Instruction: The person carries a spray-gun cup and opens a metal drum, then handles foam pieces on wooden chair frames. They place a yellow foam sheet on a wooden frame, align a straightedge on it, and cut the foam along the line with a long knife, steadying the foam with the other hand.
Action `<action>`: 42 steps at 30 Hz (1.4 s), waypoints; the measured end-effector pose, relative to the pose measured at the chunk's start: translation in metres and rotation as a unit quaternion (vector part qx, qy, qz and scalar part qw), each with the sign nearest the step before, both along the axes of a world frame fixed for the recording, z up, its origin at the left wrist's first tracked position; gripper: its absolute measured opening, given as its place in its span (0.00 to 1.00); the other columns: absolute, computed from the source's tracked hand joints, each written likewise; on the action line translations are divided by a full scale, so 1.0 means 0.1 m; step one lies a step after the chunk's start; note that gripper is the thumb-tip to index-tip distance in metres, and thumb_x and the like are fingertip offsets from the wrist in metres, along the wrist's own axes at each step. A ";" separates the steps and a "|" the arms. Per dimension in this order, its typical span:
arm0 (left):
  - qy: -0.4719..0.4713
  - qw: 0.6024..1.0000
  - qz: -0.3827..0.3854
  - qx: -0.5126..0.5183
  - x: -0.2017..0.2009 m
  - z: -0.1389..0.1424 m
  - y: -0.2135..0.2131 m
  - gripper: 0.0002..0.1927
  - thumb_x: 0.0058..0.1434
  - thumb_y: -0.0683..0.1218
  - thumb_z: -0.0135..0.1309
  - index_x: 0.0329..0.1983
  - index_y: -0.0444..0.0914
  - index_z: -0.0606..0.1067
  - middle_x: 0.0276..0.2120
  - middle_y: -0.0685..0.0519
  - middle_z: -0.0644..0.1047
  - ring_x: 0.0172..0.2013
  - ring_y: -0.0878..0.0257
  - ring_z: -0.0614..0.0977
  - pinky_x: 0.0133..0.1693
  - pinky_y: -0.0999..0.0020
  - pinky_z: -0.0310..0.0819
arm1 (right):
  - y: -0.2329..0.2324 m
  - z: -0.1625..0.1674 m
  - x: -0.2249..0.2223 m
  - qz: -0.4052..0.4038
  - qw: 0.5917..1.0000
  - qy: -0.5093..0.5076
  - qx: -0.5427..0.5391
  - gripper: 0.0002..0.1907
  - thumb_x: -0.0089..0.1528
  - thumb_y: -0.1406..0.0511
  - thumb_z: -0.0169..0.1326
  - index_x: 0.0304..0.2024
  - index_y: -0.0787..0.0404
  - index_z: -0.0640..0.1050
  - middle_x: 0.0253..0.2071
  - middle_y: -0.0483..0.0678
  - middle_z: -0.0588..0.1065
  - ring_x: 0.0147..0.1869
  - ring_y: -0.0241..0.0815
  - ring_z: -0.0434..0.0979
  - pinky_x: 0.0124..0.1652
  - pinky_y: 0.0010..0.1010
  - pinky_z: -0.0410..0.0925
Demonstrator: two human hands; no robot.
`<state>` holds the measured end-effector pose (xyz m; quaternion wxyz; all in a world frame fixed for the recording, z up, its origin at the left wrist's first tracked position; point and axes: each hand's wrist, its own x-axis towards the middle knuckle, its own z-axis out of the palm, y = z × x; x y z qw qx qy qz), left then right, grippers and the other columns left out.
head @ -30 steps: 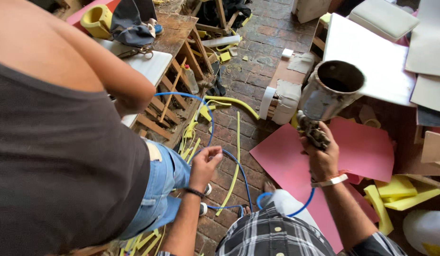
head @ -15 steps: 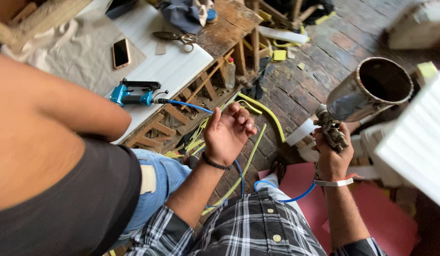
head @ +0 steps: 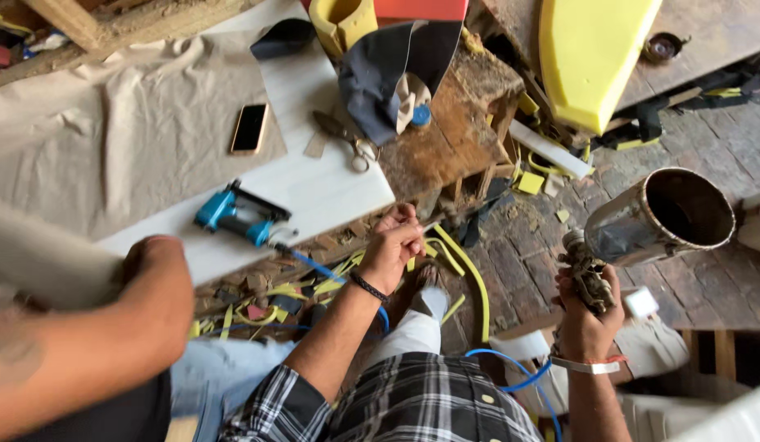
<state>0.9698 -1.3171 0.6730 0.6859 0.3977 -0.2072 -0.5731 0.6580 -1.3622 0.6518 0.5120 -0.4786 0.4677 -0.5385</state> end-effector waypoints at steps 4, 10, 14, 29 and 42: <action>0.035 0.991 0.007 0.126 0.50 -0.29 -0.77 0.10 0.66 0.51 0.51 0.47 0.44 0.72 0.32 0.57 0.77 0.32 0.64 0.81 0.34 0.65 0.77 | -0.76 -0.12 0.30 0.000 0.999 0.036 0.007 0.16 0.66 0.72 0.56 0.57 0.63 0.73 0.46 0.46 0.78 0.45 0.33 0.78 0.38 0.23 0.72; -0.020 0.979 -0.073 0.188 1.13 -0.55 -1.96 0.11 0.67 0.50 0.53 0.50 0.42 0.76 0.36 0.56 0.80 0.35 0.65 0.83 0.37 0.68 0.77 | -1.82 -0.12 0.78 -0.013 0.998 0.060 0.018 0.15 0.66 0.72 0.56 0.56 0.64 0.74 0.47 0.46 0.78 0.47 0.34 0.78 0.39 0.23 0.72; -0.012 0.975 -0.102 0.196 1.32 -0.70 -2.67 0.09 0.66 0.48 0.53 0.47 0.41 0.76 0.33 0.54 0.81 0.31 0.64 0.82 0.34 0.68 0.76 | -2.33 -0.14 0.89 -0.052 0.996 0.071 0.019 0.16 0.64 0.72 0.56 0.55 0.65 0.74 0.47 0.47 0.79 0.46 0.34 0.78 0.38 0.24 0.72; -0.042 0.948 -0.233 0.214 0.15 -0.65 -4.23 0.12 0.63 0.43 0.54 0.49 0.42 0.74 0.33 0.55 0.80 0.32 0.65 0.82 0.35 0.70 0.77 | -3.37 -0.16 -0.27 -0.190 0.979 0.030 0.065 0.20 0.64 0.70 0.57 0.58 0.63 0.73 0.44 0.45 0.79 0.44 0.32 0.77 0.36 0.24 0.71; -0.118 0.910 -0.258 0.303 -2.12 -0.56 -6.38 0.19 0.65 0.53 0.52 0.54 0.37 0.72 0.37 0.49 0.77 0.36 0.60 0.80 0.39 0.64 0.78 | -5.12 -0.30 -2.17 -0.180 0.982 0.037 0.034 0.17 0.66 0.71 0.58 0.57 0.63 0.72 0.44 0.43 0.77 0.43 0.30 0.75 0.39 0.22 0.70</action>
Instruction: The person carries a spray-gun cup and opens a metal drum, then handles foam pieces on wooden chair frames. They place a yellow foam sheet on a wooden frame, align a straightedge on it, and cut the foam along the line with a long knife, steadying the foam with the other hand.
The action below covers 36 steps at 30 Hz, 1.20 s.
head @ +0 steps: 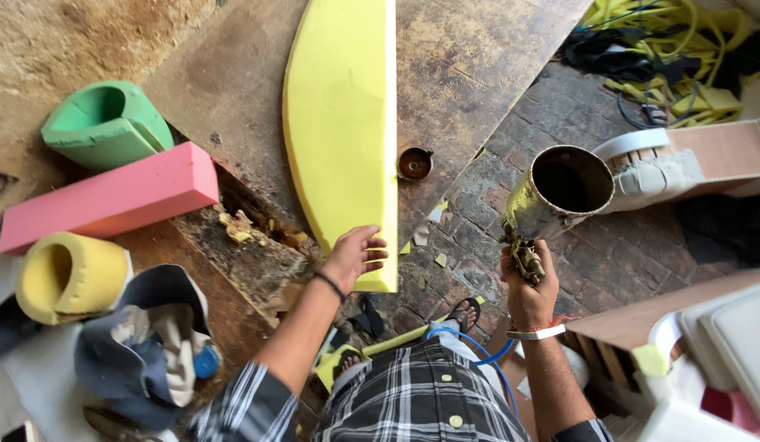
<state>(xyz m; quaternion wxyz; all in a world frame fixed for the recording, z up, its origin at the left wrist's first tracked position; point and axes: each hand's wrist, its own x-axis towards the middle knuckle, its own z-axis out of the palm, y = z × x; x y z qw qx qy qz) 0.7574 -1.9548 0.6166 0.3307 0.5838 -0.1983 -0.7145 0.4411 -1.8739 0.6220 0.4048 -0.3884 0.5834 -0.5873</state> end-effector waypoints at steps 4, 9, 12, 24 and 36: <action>-0.016 0.997 0.003 0.069 -0.78 -0.44 -0.81 0.40 0.60 0.64 0.56 0.67 0.38 0.63 0.43 0.48 0.77 0.40 0.58 0.77 0.48 0.56 0.72 | -0.39 0.08 -0.53 0.027 0.999 -0.012 0.020 0.17 0.65 0.73 0.55 0.57 0.63 0.72 0.45 0.44 0.77 0.43 0.31 0.76 0.38 0.23 0.70; -0.234 0.967 0.099 0.021 -1.26 -0.75 -1.57 0.57 0.49 0.66 0.67 0.71 0.27 0.59 0.60 0.34 0.71 0.59 0.47 0.75 0.61 0.54 0.67 | -0.57 0.08 -0.94 0.038 0.999 -0.019 0.013 0.17 0.66 0.72 0.55 0.58 0.62 0.73 0.44 0.44 0.77 0.43 0.31 0.74 0.39 0.22 0.69; -0.351 0.927 0.129 0.044 -1.31 -0.68 -1.83 0.62 0.46 0.65 0.70 0.71 0.25 0.54 0.64 0.30 0.68 0.63 0.42 0.75 0.64 0.55 0.68 | -0.65 0.06 -1.15 0.045 0.999 -0.012 -0.006 0.15 0.67 0.72 0.56 0.56 0.64 0.73 0.46 0.44 0.77 0.46 0.30 0.75 0.42 0.21 0.70; -0.487 0.837 0.077 0.239 -1.87 -0.92 -2.66 0.87 0.32 0.82 0.69 0.75 0.37 0.28 0.74 0.26 0.39 0.75 0.35 0.42 0.71 0.36 0.38 | -1.30 -0.11 -1.90 0.009 0.998 -0.058 0.002 0.25 0.62 0.76 0.52 0.63 0.62 0.71 0.47 0.44 0.77 0.45 0.31 0.76 0.41 0.22 0.70; -0.012 0.995 -0.073 -0.071 -2.71 -0.47 -3.28 0.34 0.53 0.53 0.61 0.64 0.43 0.71 0.43 0.54 0.77 0.39 0.63 0.76 0.41 0.68 0.70 | -2.26 0.03 -2.73 -0.084 0.990 0.086 0.078 0.19 0.63 0.70 0.58 0.57 0.62 0.75 0.46 0.46 0.80 0.48 0.33 0.78 0.46 0.27 0.73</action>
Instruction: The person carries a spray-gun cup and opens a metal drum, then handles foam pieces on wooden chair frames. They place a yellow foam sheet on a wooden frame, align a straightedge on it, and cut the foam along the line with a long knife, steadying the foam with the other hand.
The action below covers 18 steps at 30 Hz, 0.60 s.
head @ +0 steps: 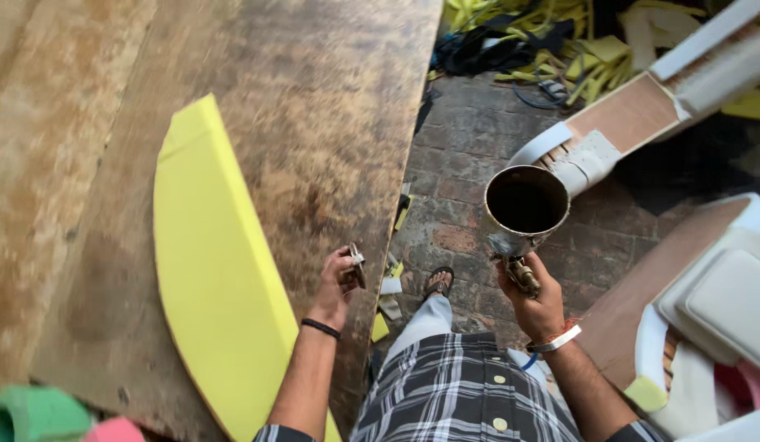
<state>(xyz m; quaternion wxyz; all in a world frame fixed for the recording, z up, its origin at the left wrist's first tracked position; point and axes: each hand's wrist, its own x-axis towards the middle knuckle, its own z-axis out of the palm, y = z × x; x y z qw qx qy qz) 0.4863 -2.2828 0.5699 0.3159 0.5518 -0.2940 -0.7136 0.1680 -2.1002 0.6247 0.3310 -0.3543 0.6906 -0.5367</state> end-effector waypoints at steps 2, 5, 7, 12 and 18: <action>0.110 0.990 -0.078 0.046 -0.38 0.15 -0.27 0.34 0.53 0.52 0.61 0.63 0.43 0.68 0.39 0.57 0.78 0.36 0.65 0.77 0.39 0.69 0.71 | -0.01 0.02 -0.11 -0.029 0.999 0.013 0.017 0.19 0.63 0.69 0.58 0.57 0.61 0.75 0.45 0.46 0.81 0.47 0.33 0.80 0.45 0.28 0.73; 0.189 0.955 -0.225 0.033 -1.15 0.37 -0.63 0.34 0.55 0.48 0.60 0.65 0.44 0.64 0.41 0.56 0.75 0.36 0.65 0.75 0.38 0.67 0.67 | 0.21 0.02 -0.23 -0.080 0.994 0.060 0.034 0.19 0.62 0.69 0.60 0.57 0.61 0.75 0.44 0.47 0.82 0.46 0.34 0.81 0.46 0.28 0.73; 0.224 0.927 -0.300 0.025 -1.72 0.58 -0.80 0.40 0.55 0.47 0.60 0.70 0.47 0.59 0.44 0.55 0.75 0.38 0.65 0.74 0.40 0.67 0.66 | 0.42 0.01 -0.30 -0.108 0.992 0.066 0.010 0.22 0.61 0.70 0.59 0.58 0.62 0.74 0.45 0.48 0.82 0.48 0.35 0.81 0.47 0.28 0.73; 0.298 0.827 -0.477 0.020 -2.87 1.23 -0.52 0.51 0.54 0.52 0.60 0.79 0.49 0.49 0.57 0.52 0.74 0.54 0.62 0.77 0.54 0.64 0.68 | 1.10 0.02 -0.24 -0.252 0.964 0.076 0.030 0.23 0.60 0.69 0.60 0.58 0.62 0.73 0.45 0.48 0.83 0.47 0.36 0.83 0.45 0.27 0.74; 0.434 0.718 -0.501 0.212 -3.60 1.54 0.56 0.45 0.57 0.62 0.58 0.75 0.43 0.61 0.60 0.48 0.74 0.59 0.50 0.77 0.63 0.49 0.71 | 1.81 -0.09 -0.01 -0.373 0.926 0.045 0.046 0.22 0.60 0.70 0.60 0.57 0.63 0.74 0.45 0.48 0.83 0.49 0.36 0.83 0.47 0.27 0.75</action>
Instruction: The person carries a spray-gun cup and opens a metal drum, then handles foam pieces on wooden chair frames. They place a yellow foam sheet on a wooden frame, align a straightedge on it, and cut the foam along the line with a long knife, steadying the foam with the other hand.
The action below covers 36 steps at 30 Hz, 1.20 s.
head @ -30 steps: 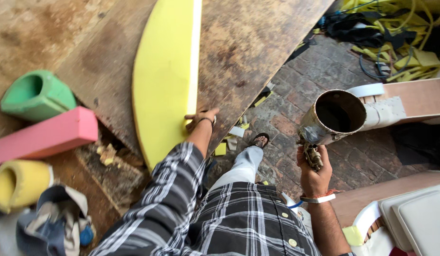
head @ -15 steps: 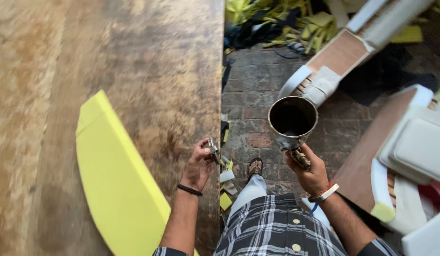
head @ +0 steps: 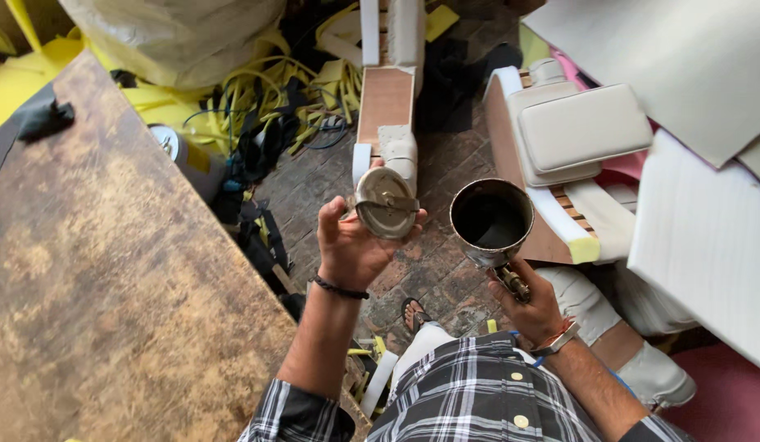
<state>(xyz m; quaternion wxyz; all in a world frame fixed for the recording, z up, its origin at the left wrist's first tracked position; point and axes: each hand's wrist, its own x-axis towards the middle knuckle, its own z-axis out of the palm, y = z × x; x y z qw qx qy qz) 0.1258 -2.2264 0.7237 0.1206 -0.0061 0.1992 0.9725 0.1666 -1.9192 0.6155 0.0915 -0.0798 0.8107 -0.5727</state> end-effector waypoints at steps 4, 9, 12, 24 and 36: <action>-0.026 0.999 -0.048 -0.004 -0.15 0.01 0.75 0.42 0.57 0.68 0.56 0.72 0.47 0.65 0.57 0.46 0.74 0.56 0.45 0.78 0.56 0.49 0.73 | 0.50 -0.04 0.18 -0.063 0.997 0.012 -0.052 0.20 0.61 0.70 0.60 0.56 0.64 0.75 0.45 0.49 0.83 0.49 0.36 0.83 0.48 0.27 0.74; -0.056 0.995 -0.077 -0.043 -0.17 0.09 1.41 0.46 0.53 0.68 0.56 0.73 0.50 0.61 0.58 0.47 0.73 0.57 0.47 0.76 0.55 0.49 0.71 | 1.02 0.00 0.33 -0.101 0.992 0.010 -0.077 0.22 0.61 0.69 0.61 0.57 0.63 0.75 0.45 0.46 0.83 0.49 0.34 0.83 0.47 0.26 0.75; -0.061 0.992 -0.070 -0.082 -0.14 0.17 1.74 0.52 0.52 0.69 0.57 0.77 0.47 0.55 0.60 0.45 0.71 0.58 0.47 0.75 0.55 0.49 0.69 | 1.28 0.05 0.42 -0.119 0.990 0.023 -0.070 0.20 0.61 0.70 0.61 0.55 0.64 0.76 0.44 0.46 0.83 0.47 0.34 0.82 0.46 0.26 0.74; 0.107 0.904 0.143 -0.388 -0.35 0.35 2.60 0.61 0.56 0.59 0.66 0.84 0.48 0.40 0.59 0.44 0.73 0.61 0.54 0.72 0.66 0.55 0.60 | 1.54 0.08 0.30 -0.158 0.983 0.004 -0.096 0.18 0.62 0.71 0.59 0.55 0.63 0.76 0.41 0.45 0.82 0.45 0.33 0.81 0.44 0.26 0.74; 0.351 0.786 0.117 -0.496 -0.56 0.25 2.73 0.72 0.47 0.55 0.75 0.84 0.40 0.39 0.67 0.45 0.69 0.70 0.53 0.70 0.76 0.54 0.58 | 1.11 0.03 0.08 -0.271 0.959 0.035 -0.081 0.32 0.60 0.68 0.60 0.67 0.61 0.69 0.44 0.47 0.82 0.46 0.32 0.80 0.44 0.25 0.74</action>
